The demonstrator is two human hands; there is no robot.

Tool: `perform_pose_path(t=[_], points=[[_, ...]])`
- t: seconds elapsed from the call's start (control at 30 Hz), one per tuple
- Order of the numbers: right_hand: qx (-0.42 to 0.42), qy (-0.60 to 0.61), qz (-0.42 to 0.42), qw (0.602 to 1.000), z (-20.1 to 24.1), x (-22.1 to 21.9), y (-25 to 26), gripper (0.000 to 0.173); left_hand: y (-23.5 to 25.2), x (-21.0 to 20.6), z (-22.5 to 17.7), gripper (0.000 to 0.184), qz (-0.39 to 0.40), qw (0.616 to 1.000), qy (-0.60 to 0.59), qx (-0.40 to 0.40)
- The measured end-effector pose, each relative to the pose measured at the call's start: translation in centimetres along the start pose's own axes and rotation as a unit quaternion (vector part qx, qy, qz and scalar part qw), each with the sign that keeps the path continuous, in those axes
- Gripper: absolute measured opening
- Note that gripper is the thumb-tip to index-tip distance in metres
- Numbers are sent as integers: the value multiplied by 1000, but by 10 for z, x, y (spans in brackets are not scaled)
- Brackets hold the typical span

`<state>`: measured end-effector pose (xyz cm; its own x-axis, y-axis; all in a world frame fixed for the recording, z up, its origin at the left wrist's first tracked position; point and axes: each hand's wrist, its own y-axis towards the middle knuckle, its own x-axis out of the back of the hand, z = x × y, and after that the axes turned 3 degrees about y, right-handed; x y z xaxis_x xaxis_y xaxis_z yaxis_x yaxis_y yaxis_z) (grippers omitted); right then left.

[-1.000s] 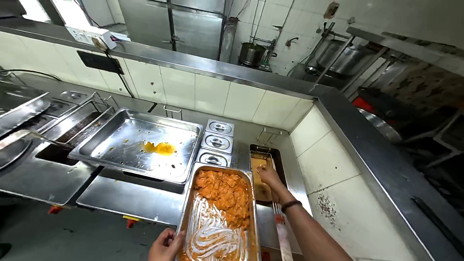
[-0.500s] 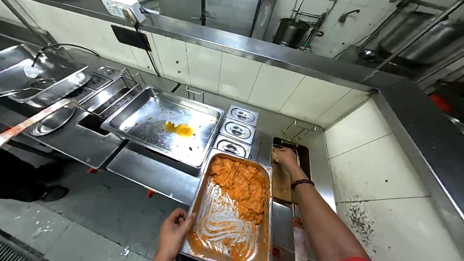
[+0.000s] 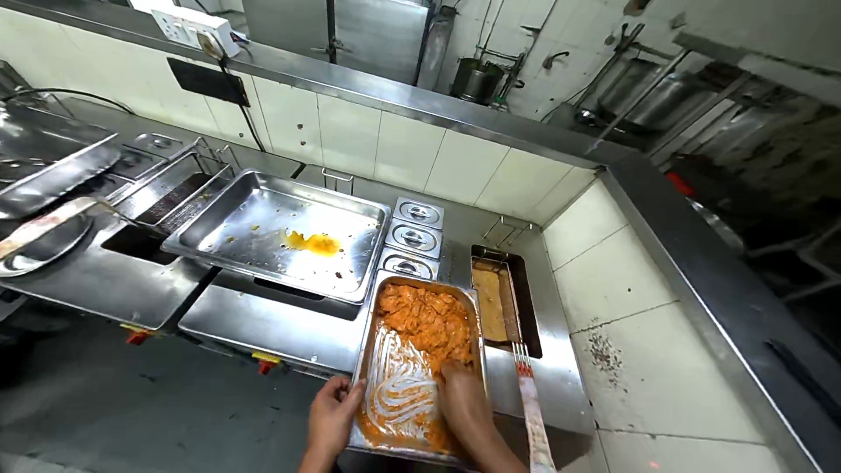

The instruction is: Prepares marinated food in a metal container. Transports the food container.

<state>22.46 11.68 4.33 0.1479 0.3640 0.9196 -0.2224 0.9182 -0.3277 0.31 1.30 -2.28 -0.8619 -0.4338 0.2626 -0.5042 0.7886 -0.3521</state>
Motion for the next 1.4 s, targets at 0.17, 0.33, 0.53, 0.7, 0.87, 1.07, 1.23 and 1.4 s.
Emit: perform_pose_path(t=[0.17, 0.33, 0.53, 0.7, 0.87, 1.07, 1.23, 1.4], points=[[9, -38, 75, 996, 16, 1, -9, 22, 2, 1, 1, 32, 13, 1000, -2, -19], [85, 63, 163, 981, 5, 8, -14, 29, 5, 3, 2, 35, 22, 1000, 5, -21], [16, 50, 81, 995, 9, 7, -7, 42, 4, 4, 1, 36, 28, 999, 4, -15], [106, -18, 156, 982, 52, -9, -16, 28, 6, 2, 1, 36, 32, 999, 17, -13], [202, 189, 247, 929, 15, 0, 8, 28, 7, 4, 2, 37, 24, 1000, 10, -13], [-75, 767, 200, 605, 5, 10, -13, 19, 7, 1, 6, 39, 20, 1000, 5, -12], [-82, 866, 194, 454, 19, 4, -16, 12, 7, 1, 4, 37, 21, 1000, -4, -15], [-111, 873, 200, 431, 22, 7, -14, 57, 6, 4, 2, 37, 24, 1000, 11, -13]])
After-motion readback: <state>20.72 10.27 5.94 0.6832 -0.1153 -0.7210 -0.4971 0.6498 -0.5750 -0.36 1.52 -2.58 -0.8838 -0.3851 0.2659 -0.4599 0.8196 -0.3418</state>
